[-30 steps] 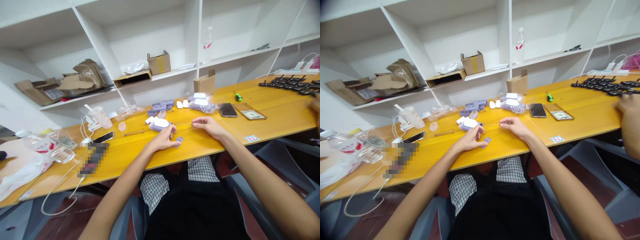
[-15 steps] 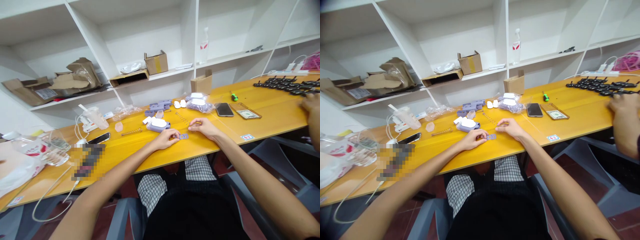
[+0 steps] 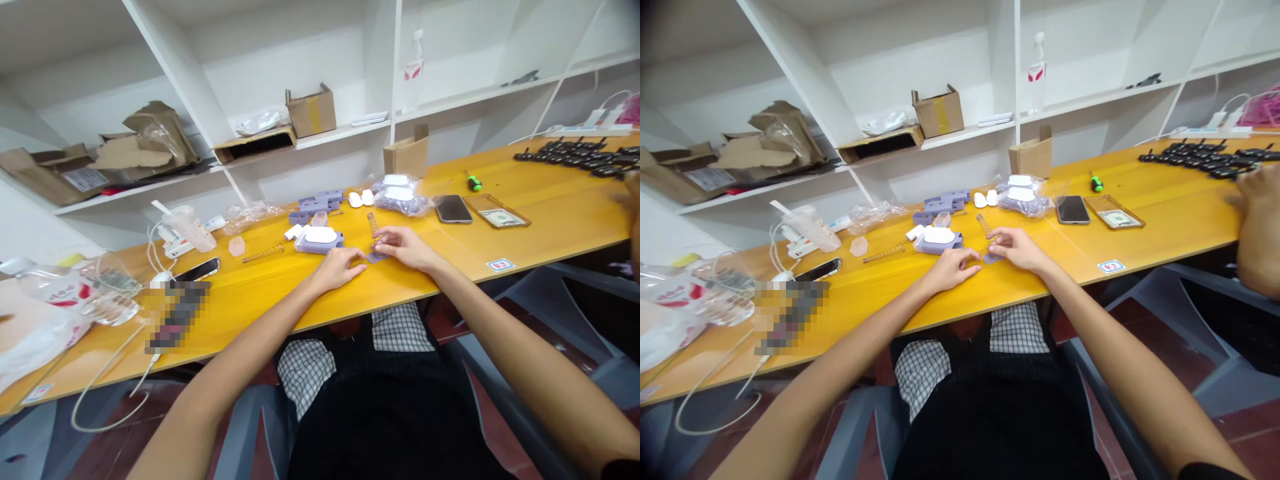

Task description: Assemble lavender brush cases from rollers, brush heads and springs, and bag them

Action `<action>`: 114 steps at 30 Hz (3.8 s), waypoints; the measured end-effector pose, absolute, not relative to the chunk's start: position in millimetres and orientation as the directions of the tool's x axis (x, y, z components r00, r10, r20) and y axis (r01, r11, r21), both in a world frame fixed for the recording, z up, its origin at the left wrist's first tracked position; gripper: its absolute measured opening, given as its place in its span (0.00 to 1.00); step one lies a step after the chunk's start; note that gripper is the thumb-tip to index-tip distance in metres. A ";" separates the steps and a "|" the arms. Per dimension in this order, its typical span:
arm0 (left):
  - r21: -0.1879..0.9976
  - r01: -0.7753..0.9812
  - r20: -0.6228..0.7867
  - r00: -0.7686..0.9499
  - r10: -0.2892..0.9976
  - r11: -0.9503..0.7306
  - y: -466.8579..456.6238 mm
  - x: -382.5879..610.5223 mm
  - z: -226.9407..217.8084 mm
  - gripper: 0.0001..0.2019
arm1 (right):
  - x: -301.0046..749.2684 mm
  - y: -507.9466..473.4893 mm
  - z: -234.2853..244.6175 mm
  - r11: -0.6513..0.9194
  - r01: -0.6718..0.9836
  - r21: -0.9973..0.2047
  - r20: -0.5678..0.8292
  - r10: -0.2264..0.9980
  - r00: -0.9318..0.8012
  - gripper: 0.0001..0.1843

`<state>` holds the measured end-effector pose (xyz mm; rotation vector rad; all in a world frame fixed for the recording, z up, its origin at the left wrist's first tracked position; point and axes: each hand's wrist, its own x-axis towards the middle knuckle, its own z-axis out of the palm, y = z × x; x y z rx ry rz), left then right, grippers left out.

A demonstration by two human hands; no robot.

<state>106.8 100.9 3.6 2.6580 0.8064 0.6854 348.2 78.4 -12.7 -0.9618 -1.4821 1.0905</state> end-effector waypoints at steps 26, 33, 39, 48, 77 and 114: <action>0.456 0.418 0.326 0.742 0.585 -0.785 99.3 106.3 13.0 0.21 | 338.4 68.6 -5.4 0.374 0.113 -0.920 0.367 0.927 -0.084 0.23; 0.467 0.419 0.315 0.744 0.589 -0.779 98.4 105.3 13.6 0.22 | 336.8 67.8 -6.8 0.372 0.151 -0.916 0.349 0.924 -0.154 0.19; 0.531 0.415 0.360 0.678 0.640 -0.739 98.6 108.1 9.4 0.29 | 334.9 64.9 -2.4 0.299 0.020 -0.954 0.289 0.936 -0.200 0.20; 0.637 0.337 0.387 0.638 0.666 -0.693 101.1 108.7 3.4 0.23 | 334.1 66.1 -4.3 0.273 -0.058 -0.960 0.279 0.945 -0.171 0.23; 0.785 0.266 0.266 0.670 0.693 -0.559 107.4 108.1 8.1 0.16 | 334.6 64.2 -1.3 0.263 -0.070 -0.962 0.271 0.947 -0.175 0.26; 0.506 0.409 0.379 0.685 0.622 -0.759 99.8 110.7 11.9 0.13 | 333.6 72.2 -14.6 0.321 -0.070 -0.944 0.329 0.921 -0.210 0.31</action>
